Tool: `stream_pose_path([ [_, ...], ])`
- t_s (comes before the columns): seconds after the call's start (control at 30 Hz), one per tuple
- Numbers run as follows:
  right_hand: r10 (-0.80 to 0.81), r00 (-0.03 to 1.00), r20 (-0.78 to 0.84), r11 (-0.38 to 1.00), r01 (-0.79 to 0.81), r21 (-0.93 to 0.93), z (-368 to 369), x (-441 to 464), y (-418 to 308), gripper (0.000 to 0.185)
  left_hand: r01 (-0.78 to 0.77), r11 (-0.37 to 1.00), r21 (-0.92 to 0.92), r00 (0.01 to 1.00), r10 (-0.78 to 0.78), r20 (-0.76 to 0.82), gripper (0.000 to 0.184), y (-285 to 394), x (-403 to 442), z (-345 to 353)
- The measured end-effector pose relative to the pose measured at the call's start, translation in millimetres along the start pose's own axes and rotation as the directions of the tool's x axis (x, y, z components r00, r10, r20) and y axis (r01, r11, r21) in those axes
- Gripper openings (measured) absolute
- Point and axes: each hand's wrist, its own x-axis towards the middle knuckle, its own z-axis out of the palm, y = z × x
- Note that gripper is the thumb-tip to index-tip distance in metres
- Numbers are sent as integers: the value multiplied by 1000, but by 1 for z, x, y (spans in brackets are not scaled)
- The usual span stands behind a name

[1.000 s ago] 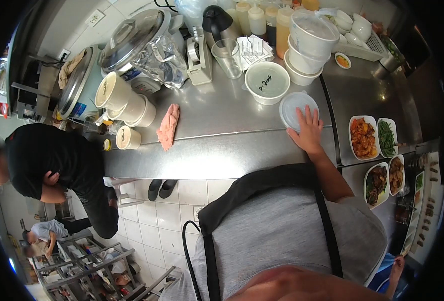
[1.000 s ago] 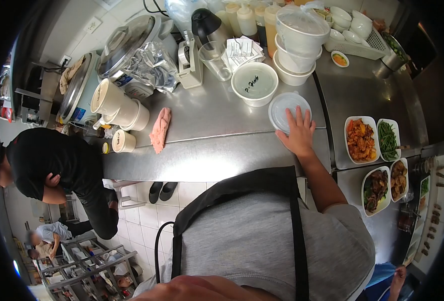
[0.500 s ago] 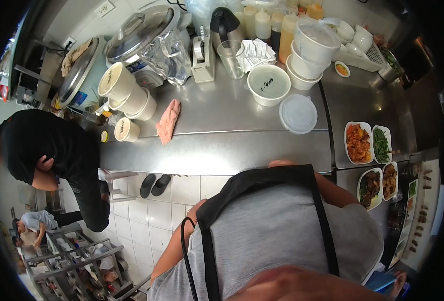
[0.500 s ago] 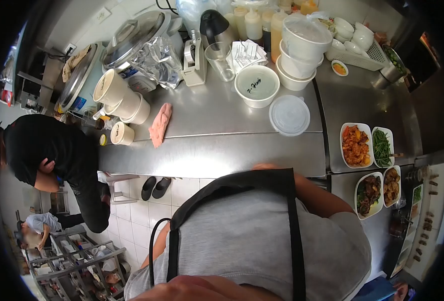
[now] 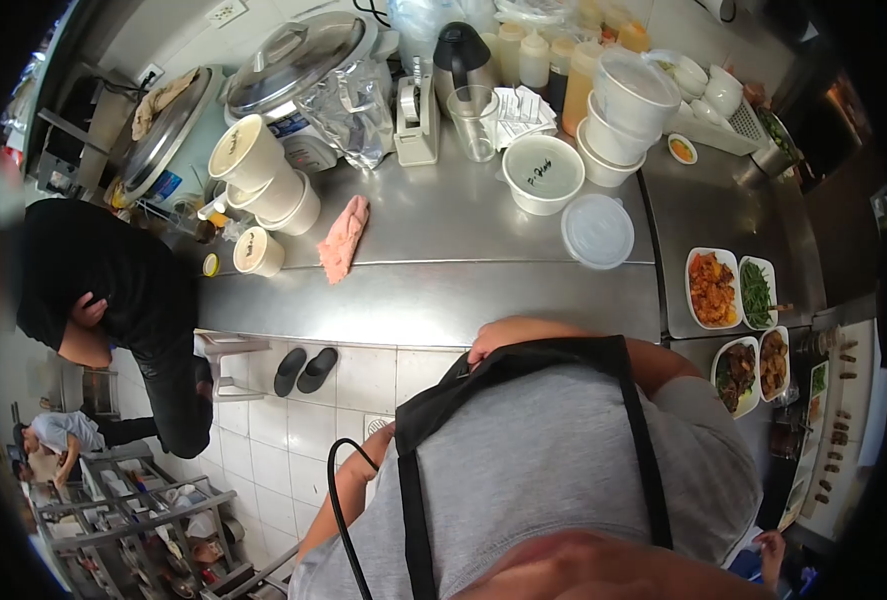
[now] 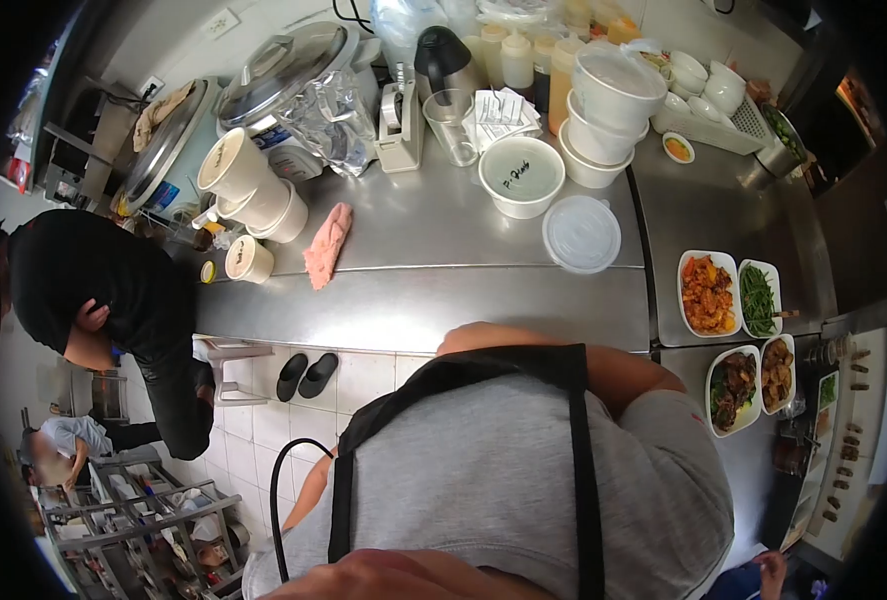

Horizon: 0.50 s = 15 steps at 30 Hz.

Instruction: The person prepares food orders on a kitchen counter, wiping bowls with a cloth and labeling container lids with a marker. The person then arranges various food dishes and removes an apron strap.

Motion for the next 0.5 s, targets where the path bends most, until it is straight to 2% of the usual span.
stream_pose_path([
  [0.2, -8, 995, -103, 999, 4, -41, -7, -22, -10, 28, -67, 998, -7, 993, 66, -98, 20, -3, -1, 10],
  [0.37, -146, 969, -201, 985, 162, 65, 3, -2, 13, 28, -142, 988, 56, 962, 151, -228, 22, 1, 5, 23],
  [0.5, -65, 974, -216, 994, 81, 68, -7, -29, -5, 26, -199, 972, 127, 901, 233, -365, 23, 5, 8, 34],
])
